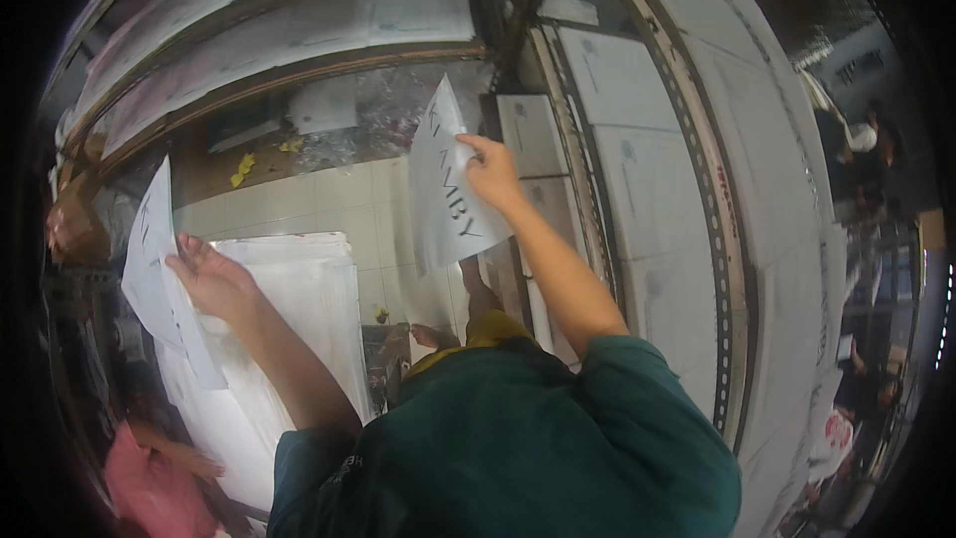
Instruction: The person repeatedly picks up printed white sheets from a nearby rack and places them onto a growing stack on the work table. The person handles the sheets one at a time, aligning them before stacking. Another person is visible in the background working at a screen printing station.
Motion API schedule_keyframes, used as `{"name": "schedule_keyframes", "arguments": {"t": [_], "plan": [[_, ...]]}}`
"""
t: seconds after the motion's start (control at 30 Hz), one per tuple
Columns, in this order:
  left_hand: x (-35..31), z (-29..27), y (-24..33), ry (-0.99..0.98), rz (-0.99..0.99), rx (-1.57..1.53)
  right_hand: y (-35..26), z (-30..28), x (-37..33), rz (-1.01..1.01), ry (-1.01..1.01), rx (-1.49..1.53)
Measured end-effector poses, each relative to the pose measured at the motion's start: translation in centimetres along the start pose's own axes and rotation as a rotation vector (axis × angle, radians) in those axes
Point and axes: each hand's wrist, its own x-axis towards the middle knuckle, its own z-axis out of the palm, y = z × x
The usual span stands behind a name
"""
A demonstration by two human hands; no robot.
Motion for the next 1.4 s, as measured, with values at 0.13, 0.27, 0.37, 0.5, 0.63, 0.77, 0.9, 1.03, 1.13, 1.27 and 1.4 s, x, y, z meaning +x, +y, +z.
{"name": "schedule_keyframes", "arguments": {"t": [0.13,0.27,0.37,0.5,0.63,0.77,0.9,1.03,1.13,1.27,1.4], "plan": [[-3.9,5.3,-5.3,-0.05,-0.155,0.017,4.9,-10.2,-1.8,-0.057,0.095,-0.078],[-7.3,7.4,-10.4,-0.096,-0.26,0.089,12.6,-24.4,-3.6,0.079,0.395,-0.288],[-10.2,7.0,-13.8,-0.078,-0.406,0.055,20.4,-34.6,-4.9,0.307,0.694,-0.688],[-13.6,4.7,-17.3,-0.069,-0.686,0.0,30.1,-43.2,-5.8,0.365,0.73,-0.888],[-15.3,2.3,-19.6,-0.039,-1.073,-0.202,33.6,-46.9,-6.1,0.177,0.718,-1.212],[-15.8,0.9,-21.4,0.099,-1.306,-0.281,32.8,-47.7,-5.6,0.44,0.783,-1.035],[-16.3,0.5,-22.2,0.112,-1.367,-0.266,31.8,-47.8,-5.3,0.51,0.8,-1.067],[-16.4,0.2,-22.3,0.107,-1.383,-0.252,31.9,-48.2,-5.4,0.488,0.809,-1.068],[-16.4,-0.1,-22.2,0.092,-1.388,-0.2,32.4,-48.5,-5.3,0.51,0.827,-1.081],[-16.6,-0.4,-21.7,0.071,-1.389,-0.155,32.5,-46.9,-4.1,0.525,0.719,-1.468],[-17.8,-0.6,-21.6,0.049,-1.383,-0.036,28.7,-38.1,-1.9,0.069,0.931,-1.083]]}}
